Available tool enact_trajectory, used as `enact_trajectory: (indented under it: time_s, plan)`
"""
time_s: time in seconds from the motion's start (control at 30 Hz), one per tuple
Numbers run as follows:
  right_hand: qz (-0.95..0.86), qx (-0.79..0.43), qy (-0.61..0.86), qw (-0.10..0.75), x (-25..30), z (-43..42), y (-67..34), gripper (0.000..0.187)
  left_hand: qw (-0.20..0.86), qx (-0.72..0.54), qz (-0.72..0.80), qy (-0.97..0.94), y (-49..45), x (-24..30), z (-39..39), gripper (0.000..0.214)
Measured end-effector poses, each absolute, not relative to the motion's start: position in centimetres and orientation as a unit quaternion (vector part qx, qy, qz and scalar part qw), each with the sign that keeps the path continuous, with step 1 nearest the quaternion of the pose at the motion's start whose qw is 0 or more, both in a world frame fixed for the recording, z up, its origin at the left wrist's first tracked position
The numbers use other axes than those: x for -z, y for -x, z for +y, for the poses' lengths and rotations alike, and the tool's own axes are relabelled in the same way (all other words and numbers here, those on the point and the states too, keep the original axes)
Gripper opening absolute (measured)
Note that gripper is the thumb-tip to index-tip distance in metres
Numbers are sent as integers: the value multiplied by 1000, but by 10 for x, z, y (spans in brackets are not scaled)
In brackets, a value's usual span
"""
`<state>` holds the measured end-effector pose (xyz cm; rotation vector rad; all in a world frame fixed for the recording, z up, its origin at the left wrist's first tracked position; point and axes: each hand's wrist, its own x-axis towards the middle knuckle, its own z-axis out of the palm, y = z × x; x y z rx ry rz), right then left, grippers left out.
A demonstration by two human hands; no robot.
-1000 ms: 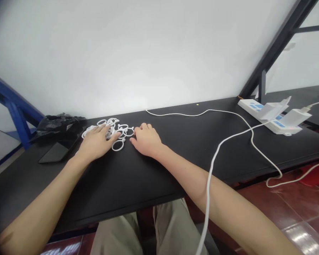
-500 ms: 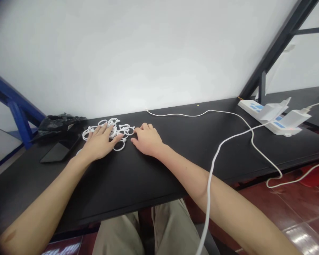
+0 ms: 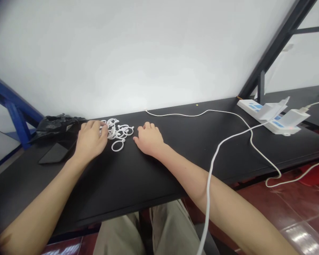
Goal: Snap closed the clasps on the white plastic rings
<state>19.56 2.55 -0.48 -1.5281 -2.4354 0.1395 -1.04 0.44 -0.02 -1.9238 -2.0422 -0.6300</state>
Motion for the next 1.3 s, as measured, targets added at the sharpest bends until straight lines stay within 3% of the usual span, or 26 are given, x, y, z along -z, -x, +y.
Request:
enact_trajectory:
  time_s: [0.3, 0.53, 0.77, 1.13, 1.3]
  plan:
    - [-858, -66, 489, 144, 5, 25, -195, 44, 91, 275, -595, 750, 5, 6, 6, 26]
    - [-870, -63, 468, 140, 3, 25, -195, 22, 47, 236, -536, 809, 1, 7, 2, 29]
    - [-872, -60, 462, 151, 5, 26, -195, 15, 43, 229, -549, 803, 0, 9, 1, 30]
    - [-881, -148, 334, 300, -6, 17, -192, 7, 40, 291, -566, 770, -5, 2, 1, 30]
    - [-807, -241, 369, 393, 1, 19, -188, 12, -1, 320, -553, 769, -10, -1, -3, 26]
